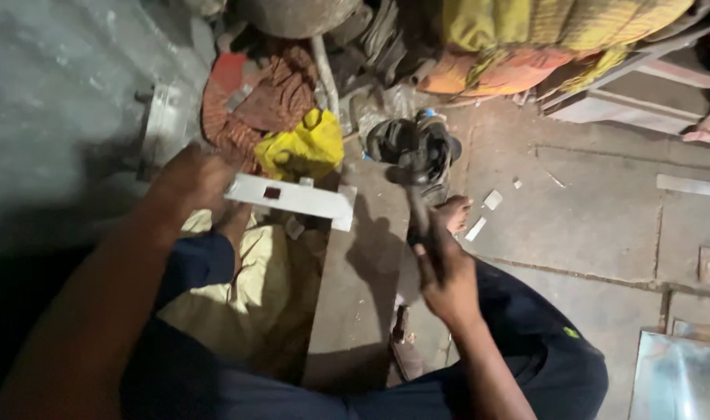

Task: The person sits on the floor and uses a hammer to strike a white metal frame resting on a wooden block. They repeatedly hit the frame to shape or flatten it, occasionally adjusting its position with their hands.

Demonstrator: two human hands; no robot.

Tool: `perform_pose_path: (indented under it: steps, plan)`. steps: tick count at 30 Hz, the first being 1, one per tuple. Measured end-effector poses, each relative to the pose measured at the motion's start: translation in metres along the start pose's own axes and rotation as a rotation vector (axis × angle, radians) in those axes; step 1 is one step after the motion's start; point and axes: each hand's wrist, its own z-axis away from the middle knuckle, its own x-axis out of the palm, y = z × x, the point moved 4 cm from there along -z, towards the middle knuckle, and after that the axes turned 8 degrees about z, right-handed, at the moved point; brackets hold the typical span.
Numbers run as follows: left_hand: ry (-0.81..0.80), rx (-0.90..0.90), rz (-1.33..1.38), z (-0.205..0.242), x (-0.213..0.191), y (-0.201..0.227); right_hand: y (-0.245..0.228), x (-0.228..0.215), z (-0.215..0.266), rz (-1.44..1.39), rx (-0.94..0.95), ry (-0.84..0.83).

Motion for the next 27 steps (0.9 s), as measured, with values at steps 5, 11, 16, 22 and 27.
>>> perform_pose_path:
  steps: [5, 11, 16, 22, 27]
  plan:
    - [-0.433, -0.2, -0.041, -0.013, 0.009, -0.005, -0.01, 0.042, -0.009, 0.147, 0.014, -0.3]
    - [-0.387, -0.242, -0.041, -0.01, 0.004, 0.006, -0.008, 0.044, -0.009, 0.171, 0.023, -0.317]
    - [-0.406, -0.305, 0.022, -0.008, 0.002, 0.009, -0.021, 0.045, -0.012, 0.113, -0.03, -0.271]
    - [-0.461, -0.325, 0.016, -0.017, -0.011, 0.008, -0.021, 0.057, -0.021, 0.161, 0.019, -0.322]
    - [-0.503, -0.334, 0.005, -0.021, -0.024, 0.007, -0.007, 0.064, -0.023, 0.286, 0.152, -0.411]
